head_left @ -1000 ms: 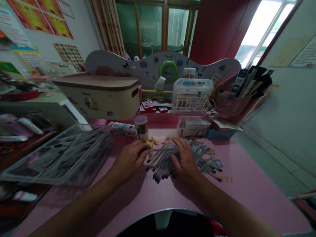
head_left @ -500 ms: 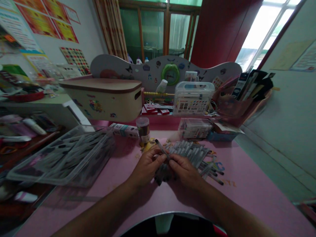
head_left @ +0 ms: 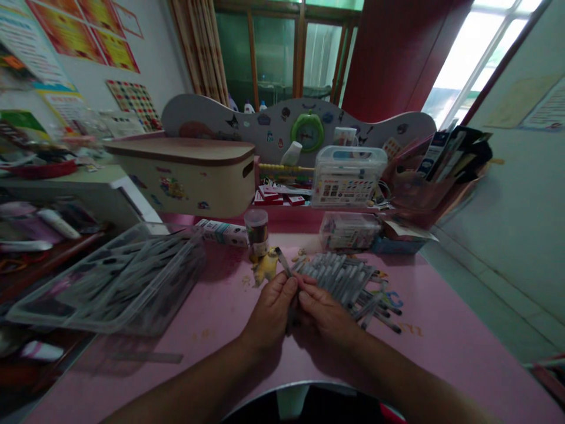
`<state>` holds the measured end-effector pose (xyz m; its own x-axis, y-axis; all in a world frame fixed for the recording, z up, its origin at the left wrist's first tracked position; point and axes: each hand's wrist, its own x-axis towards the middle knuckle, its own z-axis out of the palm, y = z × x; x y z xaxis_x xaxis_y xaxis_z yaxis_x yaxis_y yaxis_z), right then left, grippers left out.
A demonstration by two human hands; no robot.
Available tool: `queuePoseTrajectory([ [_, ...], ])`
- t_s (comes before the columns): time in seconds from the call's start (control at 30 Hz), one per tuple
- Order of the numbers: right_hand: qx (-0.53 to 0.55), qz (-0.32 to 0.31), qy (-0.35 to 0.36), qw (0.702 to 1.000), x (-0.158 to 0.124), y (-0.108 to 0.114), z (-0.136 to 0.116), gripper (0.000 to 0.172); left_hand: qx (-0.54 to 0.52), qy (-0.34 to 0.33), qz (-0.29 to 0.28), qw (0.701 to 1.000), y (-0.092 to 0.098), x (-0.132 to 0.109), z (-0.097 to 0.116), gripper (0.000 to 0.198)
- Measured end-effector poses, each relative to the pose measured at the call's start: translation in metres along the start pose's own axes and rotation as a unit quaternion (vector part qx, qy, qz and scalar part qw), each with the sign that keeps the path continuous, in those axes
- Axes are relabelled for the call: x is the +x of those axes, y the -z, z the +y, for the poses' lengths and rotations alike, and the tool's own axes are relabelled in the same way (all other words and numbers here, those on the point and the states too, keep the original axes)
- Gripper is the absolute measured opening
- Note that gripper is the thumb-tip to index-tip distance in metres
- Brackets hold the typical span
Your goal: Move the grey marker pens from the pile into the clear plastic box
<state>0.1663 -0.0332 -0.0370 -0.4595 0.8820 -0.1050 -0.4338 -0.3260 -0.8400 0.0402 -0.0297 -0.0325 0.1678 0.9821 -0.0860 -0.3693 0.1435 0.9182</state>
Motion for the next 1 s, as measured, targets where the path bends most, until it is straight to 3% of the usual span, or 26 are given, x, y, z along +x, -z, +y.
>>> queuePoseTrajectory([
  [0.23, 0.071, 0.015, -0.005, 0.997, 0.001, -0.003, 0.009, 0.04, -0.017, 0.011, 0.006, 1.0, 0.005, 0.007, 0.023, 0.029],
  [0.37, -0.008, 0.079, 0.003, 0.997, 0.006, 0.012, -0.003, 0.039, -0.087, 0.072, 0.008, 0.994, 0.014, 0.013, 0.03, 0.032],
  [0.53, -0.061, 0.136, 0.026, 0.989, 0.009, 0.026, -0.018, 0.042, -0.089, 0.111, -0.1, 0.985, 0.022, 0.011, 0.027, 0.042],
  [0.63, -0.052, 0.138, 0.016, 0.989, 0.008, 0.028, -0.022, 0.048, -0.045, 0.127, -0.176, 0.975, 0.026, 0.01, 0.023, 0.051],
  [0.73, -0.064, 0.122, -0.012, 0.99, 0.008, 0.028, -0.022, 0.054, -0.04, 0.146, -0.212, 0.965, 0.031, 0.011, 0.02, 0.045],
  [0.8, -0.07, 0.111, -0.022, 0.991, 0.007, 0.028, -0.022, 0.054, -0.067, 0.16, -0.205, 0.963, 0.032, 0.011, 0.02, 0.036],
  [0.9, -0.051, 0.105, -0.03, 0.993, 0.007, 0.028, -0.023, 0.052, -0.126, 0.158, -0.149, 0.968, 0.028, 0.009, 0.023, 0.026],
  [1.0, -0.027, 0.115, -0.041, 0.992, 0.008, 0.028, -0.022, 0.052, -0.138, 0.114, -0.095, 0.979, 0.022, 0.004, 0.025, 0.034],
])
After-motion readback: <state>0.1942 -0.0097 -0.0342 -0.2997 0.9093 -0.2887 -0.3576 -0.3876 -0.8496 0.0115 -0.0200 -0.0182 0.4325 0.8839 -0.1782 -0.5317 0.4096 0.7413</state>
